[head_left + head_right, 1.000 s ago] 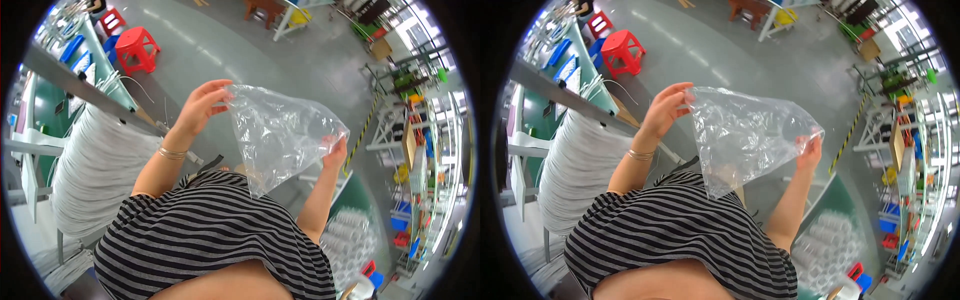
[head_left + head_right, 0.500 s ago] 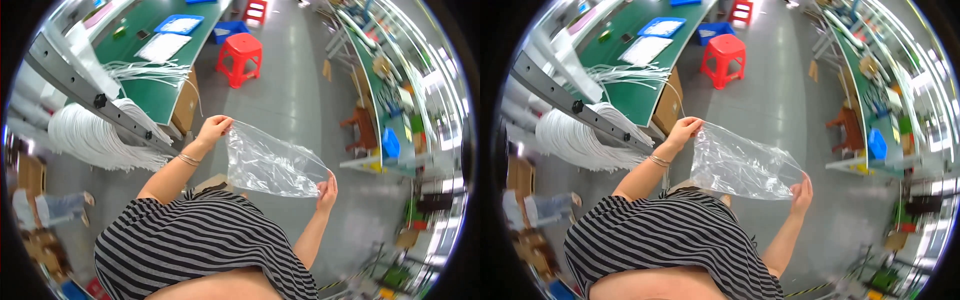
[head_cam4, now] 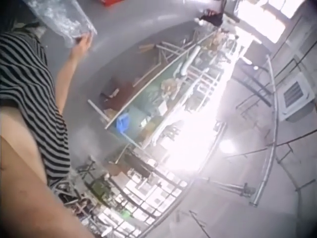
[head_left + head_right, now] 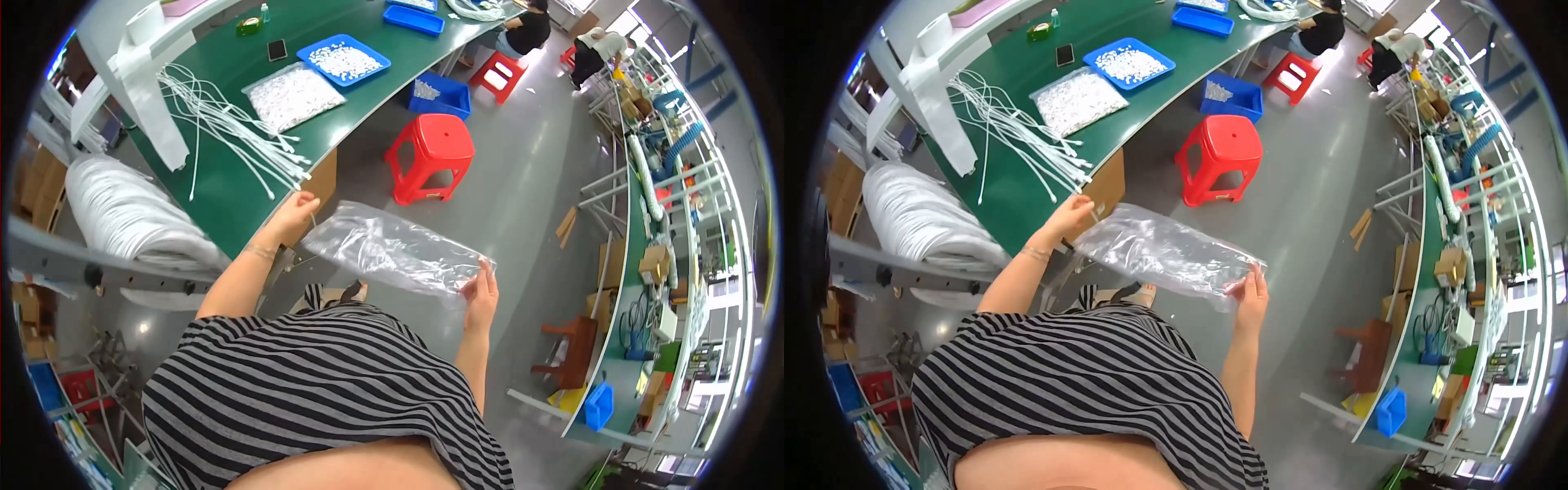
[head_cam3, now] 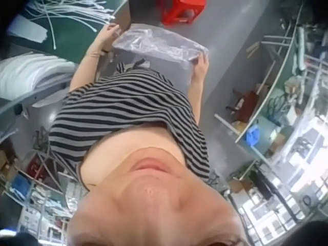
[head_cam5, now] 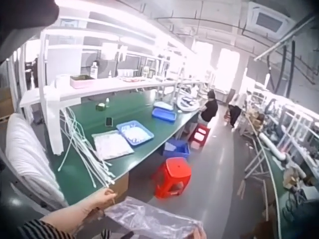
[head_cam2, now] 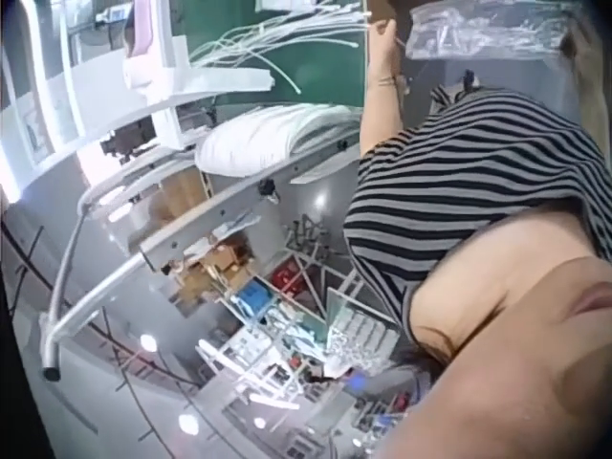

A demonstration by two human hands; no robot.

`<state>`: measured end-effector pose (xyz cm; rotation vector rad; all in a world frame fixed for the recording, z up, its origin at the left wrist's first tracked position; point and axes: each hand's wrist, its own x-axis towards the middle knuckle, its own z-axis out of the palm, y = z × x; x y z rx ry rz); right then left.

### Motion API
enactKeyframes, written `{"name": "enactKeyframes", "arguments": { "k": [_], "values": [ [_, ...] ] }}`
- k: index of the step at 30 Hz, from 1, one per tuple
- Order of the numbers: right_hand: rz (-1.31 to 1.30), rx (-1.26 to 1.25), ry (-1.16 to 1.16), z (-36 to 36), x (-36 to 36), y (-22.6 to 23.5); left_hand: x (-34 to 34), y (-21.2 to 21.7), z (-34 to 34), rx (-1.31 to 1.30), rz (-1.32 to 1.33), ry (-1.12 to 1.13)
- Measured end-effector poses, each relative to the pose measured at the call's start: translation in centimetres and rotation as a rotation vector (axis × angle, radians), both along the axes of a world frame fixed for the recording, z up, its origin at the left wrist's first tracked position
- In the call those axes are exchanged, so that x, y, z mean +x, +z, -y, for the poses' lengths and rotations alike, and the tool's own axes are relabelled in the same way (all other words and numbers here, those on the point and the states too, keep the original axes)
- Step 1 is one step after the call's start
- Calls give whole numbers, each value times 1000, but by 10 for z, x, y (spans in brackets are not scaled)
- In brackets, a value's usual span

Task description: Manually sorting small white plastic components on a blue tray at a factory workbench.

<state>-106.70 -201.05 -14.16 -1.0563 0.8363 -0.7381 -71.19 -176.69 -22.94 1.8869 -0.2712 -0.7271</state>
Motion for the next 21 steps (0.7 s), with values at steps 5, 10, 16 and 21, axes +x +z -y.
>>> {"name": "enactKeyframes", "arguments": {
  "k": [5, 10, 16, 21],
  "values": [
    [-87, -160, 157, 119, 36, 15, 54, 21, 130, -135, 209, -58],
    [-118, -203, 329, 206, 129, 1, 37, 56, 244, -161, 368, -312],
    [-102, -908, 1036, 255, 268, -10, 23, 75, 299, -312, 4, -165],
    [-184, -1279, 1594, 263, 351, -5, 36, 106, 326, -191, 23, 23]
  ]
}}
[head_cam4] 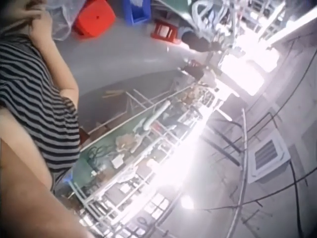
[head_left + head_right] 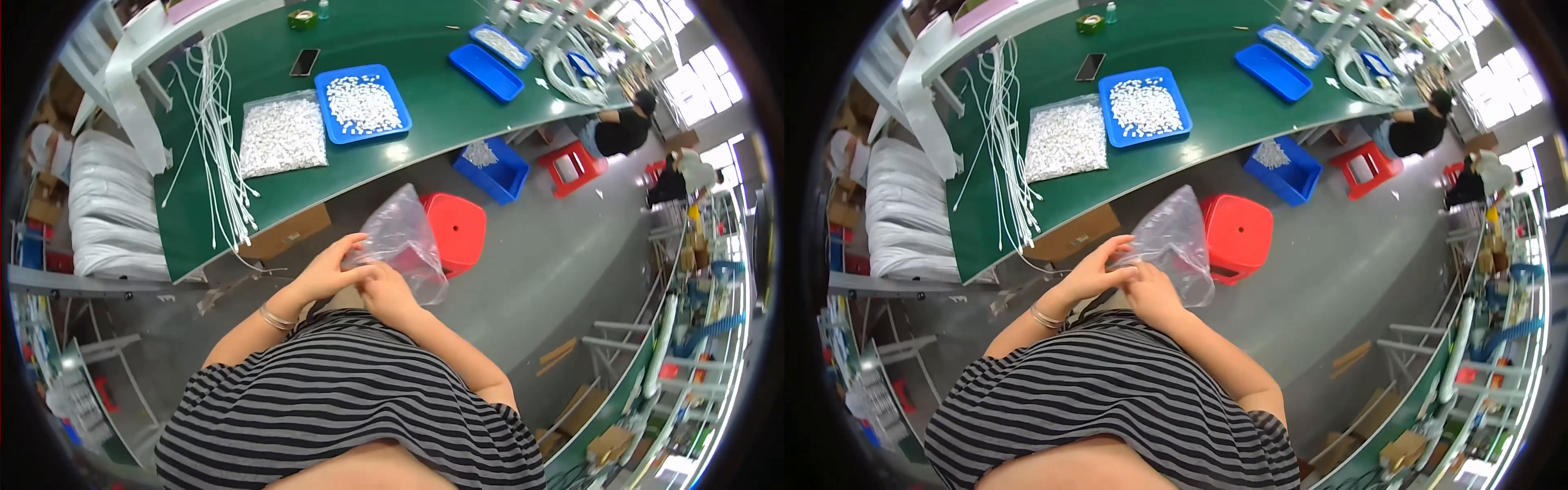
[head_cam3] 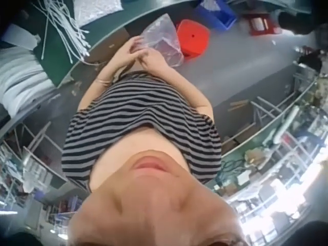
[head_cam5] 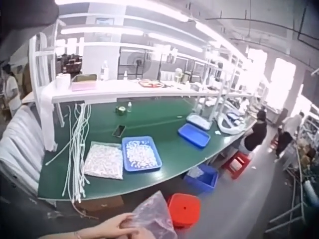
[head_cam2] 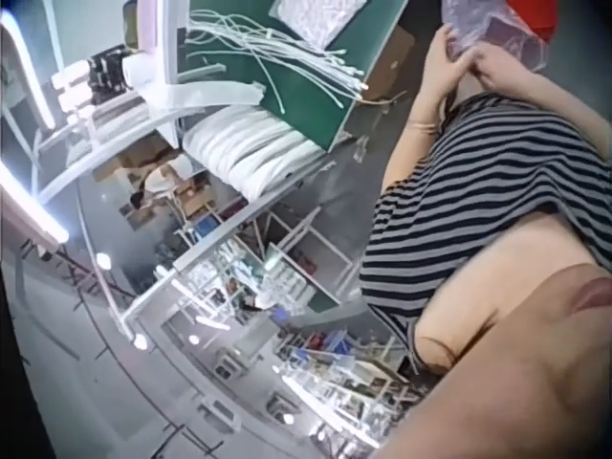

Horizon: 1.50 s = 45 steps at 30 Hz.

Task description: Manually sorting small white plastic components on a blue tray at a factory workbench.

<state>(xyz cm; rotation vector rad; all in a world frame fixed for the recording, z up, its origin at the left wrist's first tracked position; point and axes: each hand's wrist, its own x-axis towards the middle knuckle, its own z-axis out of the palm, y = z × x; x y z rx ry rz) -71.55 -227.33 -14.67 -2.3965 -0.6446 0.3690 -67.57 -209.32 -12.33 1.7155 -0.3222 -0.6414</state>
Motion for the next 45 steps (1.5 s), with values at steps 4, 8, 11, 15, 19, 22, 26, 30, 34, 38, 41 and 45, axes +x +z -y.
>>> {"name": "enactKeyframes", "arguments": {
  "k": [4, 8, 11, 15, 19, 22, 26, 30, 34, 38, 41, 45],
  "values": [
    [123, 183, 298, -5, 47, 5, 27, -17, -8, 402, 242, 328],
    [116, 617, 424, -7, 118, 45, 81, -18, -74, 704, 408, 572],
    [197, 758, 200, 6, 197, 40, 123, 43, -134, 810, 282, 778],
    [199, 527, -219, 49, 298, -9, 161, 74, -218, 905, 665, 1205],
    [120, 395, -338, 88, 346, -44, 202, 76, -208, 850, 1026, 1323],
    [-11, 347, -443, 104, 360, -64, 254, 45, -149, 769, 905, 1060],
    [-110, 256, -401, 128, 389, -97, 305, -54, -110, 895, 597, 875],
    [37, 106, -397, 187, 448, -134, 318, -130, -82, 951, 489, 806],
    [225, -84, -396, 263, 522, -169, 331, -167, -60, 1105, 515, 808],
    [205, -41, -162, 311, 568, -184, 342, -189, -34, 1252, 481, 881],
    [-62, -23, 131, 362, 510, -182, 350, -190, -23, 1324, 370, 941],
    [-529, -182, 66, 437, 427, -210, 351, -186, -16, 1227, 327, 1021]
  ]
}}
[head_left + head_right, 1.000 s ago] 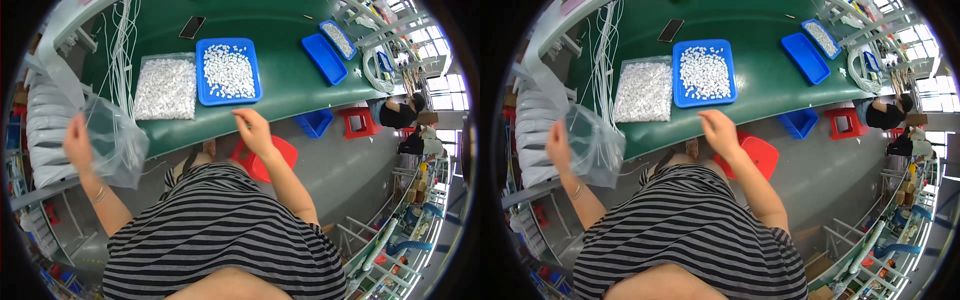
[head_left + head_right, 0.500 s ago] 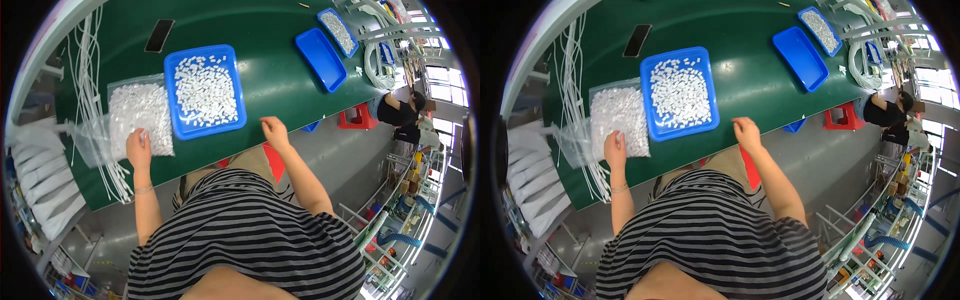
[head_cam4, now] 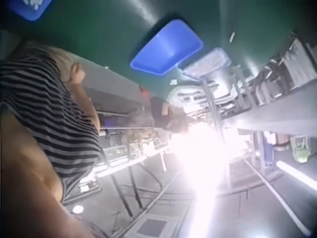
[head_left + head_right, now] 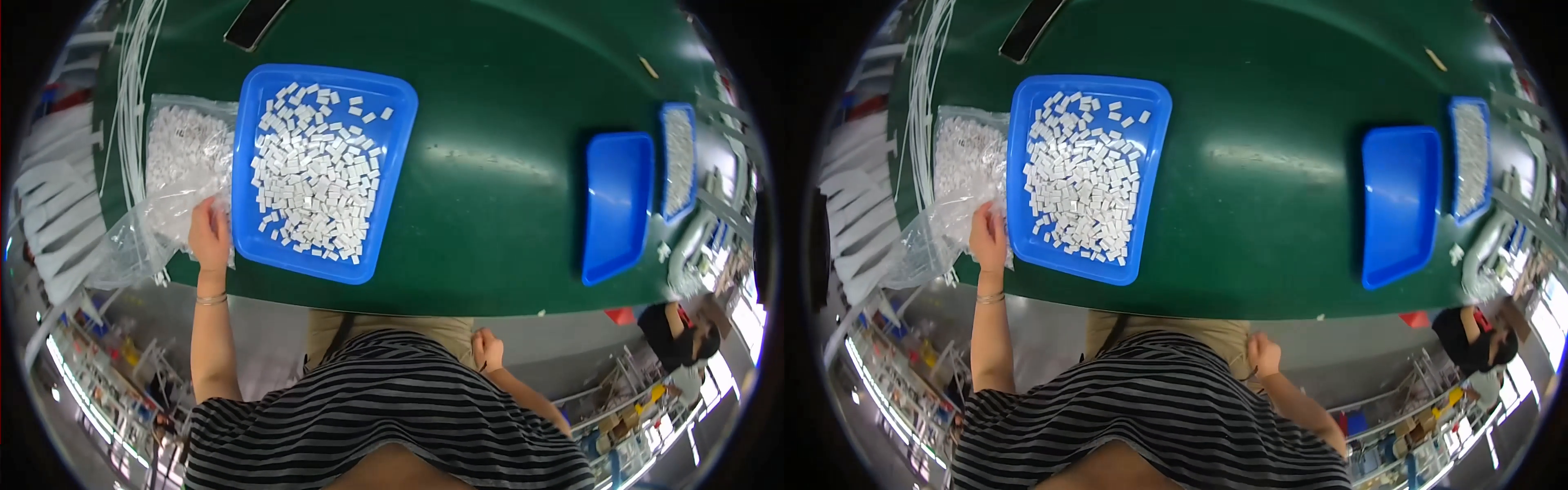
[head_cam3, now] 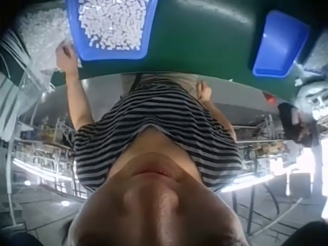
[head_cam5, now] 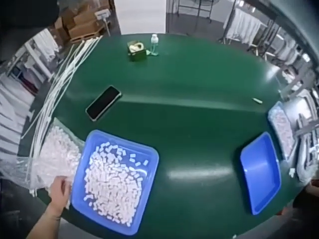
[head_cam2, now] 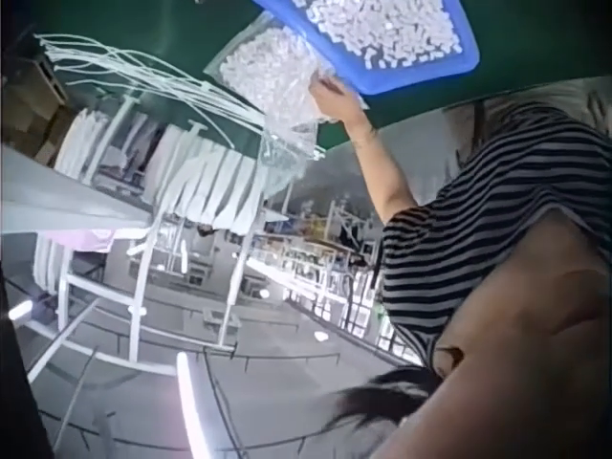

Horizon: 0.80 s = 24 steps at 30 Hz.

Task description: Manually sorting small white plastic components on a blue tray at a factory workbench.

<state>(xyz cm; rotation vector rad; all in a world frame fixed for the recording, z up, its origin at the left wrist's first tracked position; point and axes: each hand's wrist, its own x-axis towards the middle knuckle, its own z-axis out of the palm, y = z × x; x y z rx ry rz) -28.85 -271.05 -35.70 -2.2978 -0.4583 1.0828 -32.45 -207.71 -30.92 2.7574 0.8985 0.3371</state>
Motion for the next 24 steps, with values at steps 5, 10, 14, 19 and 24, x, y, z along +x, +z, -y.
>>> {"name": "enactKeyframes", "arguments": {
  "k": [5, 10, 14, 19, 24],
  "values": [
    [-298, 335, -795, 149, -144, -319, 18, -2, 19, 18, -86, -102],
    [-371, 483, -757, 106, -176, -395, 36, -7, 39, -30, -145, -73],
    [-368, 545, -674, 69, -168, -385, 16, 4, 38, -24, -185, -153],
    [-303, 543, -580, 58, -151, -335, 12, 3, 45, -215, -143, -218],
    [-193, 537, -490, 19, -105, -313, 4, -9, 40, -325, -112, -260]
  ]
}}
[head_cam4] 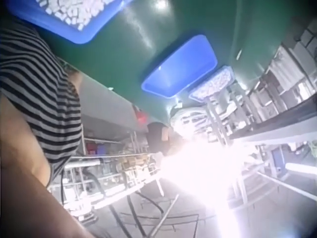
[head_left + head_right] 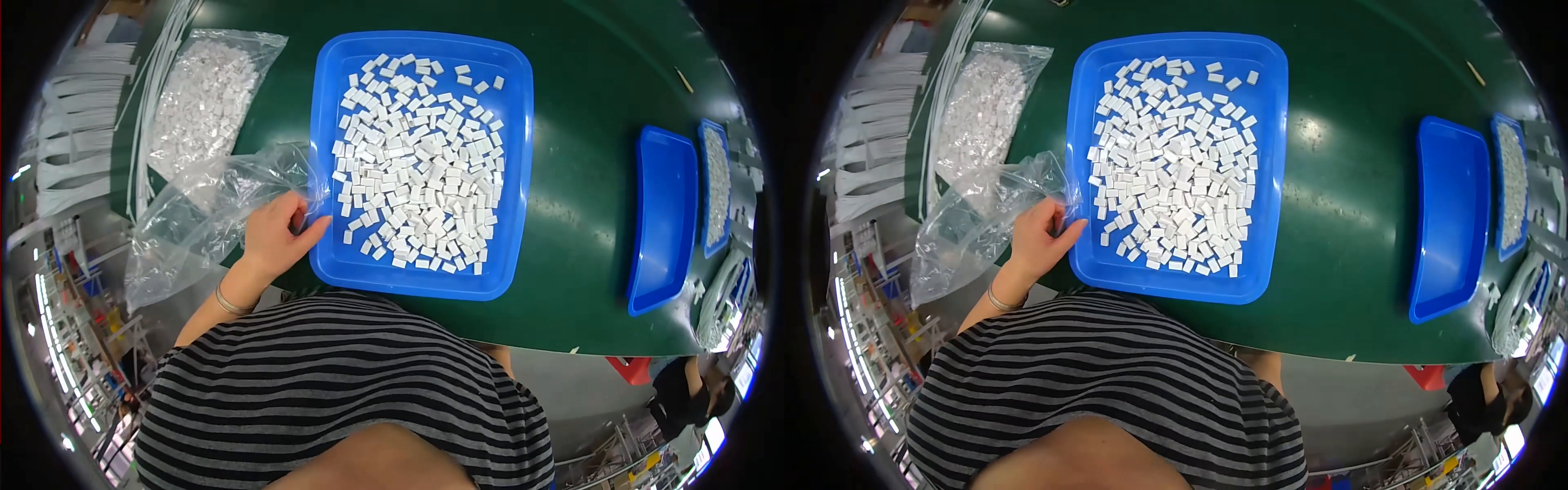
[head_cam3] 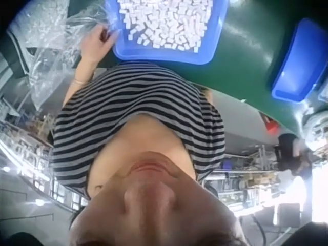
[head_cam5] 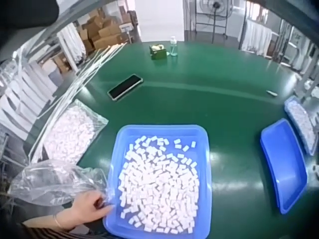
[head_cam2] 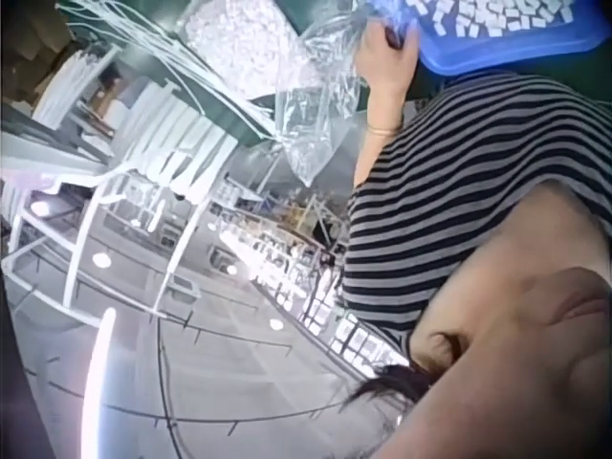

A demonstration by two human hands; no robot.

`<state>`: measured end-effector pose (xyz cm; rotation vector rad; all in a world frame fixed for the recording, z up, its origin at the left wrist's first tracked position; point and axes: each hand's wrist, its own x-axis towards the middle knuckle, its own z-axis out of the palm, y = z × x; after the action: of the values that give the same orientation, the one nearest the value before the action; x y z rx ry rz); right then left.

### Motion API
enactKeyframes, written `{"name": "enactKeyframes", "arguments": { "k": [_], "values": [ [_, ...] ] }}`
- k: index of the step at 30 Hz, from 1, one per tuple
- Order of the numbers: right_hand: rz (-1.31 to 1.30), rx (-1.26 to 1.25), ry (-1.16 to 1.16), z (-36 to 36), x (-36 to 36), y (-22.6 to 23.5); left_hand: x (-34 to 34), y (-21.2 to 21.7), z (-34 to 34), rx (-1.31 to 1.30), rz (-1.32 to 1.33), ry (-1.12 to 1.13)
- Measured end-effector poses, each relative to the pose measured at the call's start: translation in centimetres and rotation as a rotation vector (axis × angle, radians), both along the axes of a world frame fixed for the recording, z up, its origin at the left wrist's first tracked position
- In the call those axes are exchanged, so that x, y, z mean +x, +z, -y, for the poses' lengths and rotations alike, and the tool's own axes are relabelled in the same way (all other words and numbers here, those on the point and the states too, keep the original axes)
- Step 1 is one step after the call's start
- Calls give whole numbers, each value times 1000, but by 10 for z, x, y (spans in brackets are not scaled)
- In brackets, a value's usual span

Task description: Manually sorting small white plastic components on a blue tray at a factory workbench.

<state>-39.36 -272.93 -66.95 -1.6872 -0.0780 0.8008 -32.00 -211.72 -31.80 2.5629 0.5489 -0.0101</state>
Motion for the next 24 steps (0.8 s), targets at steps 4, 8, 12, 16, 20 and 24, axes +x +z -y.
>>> {"name": "enactKeyframes", "arguments": {
  "k": [4, 8, 12, 16, 20, 24],
  "values": [
    [114, -41, 68, -20, 65, 12, -9, -22, -11, -187, 152, 73],
    [203, -93, 117, -117, 129, 15, -7, -32, -10, -144, 335, 139],
    [275, -84, 215, -98, 119, 128, -20, -37, -19, -25, 354, 168],
    [87, -218, 559, -202, 117, 328, -6, -40, -21, -96, 391, 184],
    [1069, -18, 354, -265, 155, 370, -4, -34, -11, -38, 347, 104],
    [1362, -64, 483, -317, 196, 355, -12, -21, 5, -181, 203, 34]
  ]
}}
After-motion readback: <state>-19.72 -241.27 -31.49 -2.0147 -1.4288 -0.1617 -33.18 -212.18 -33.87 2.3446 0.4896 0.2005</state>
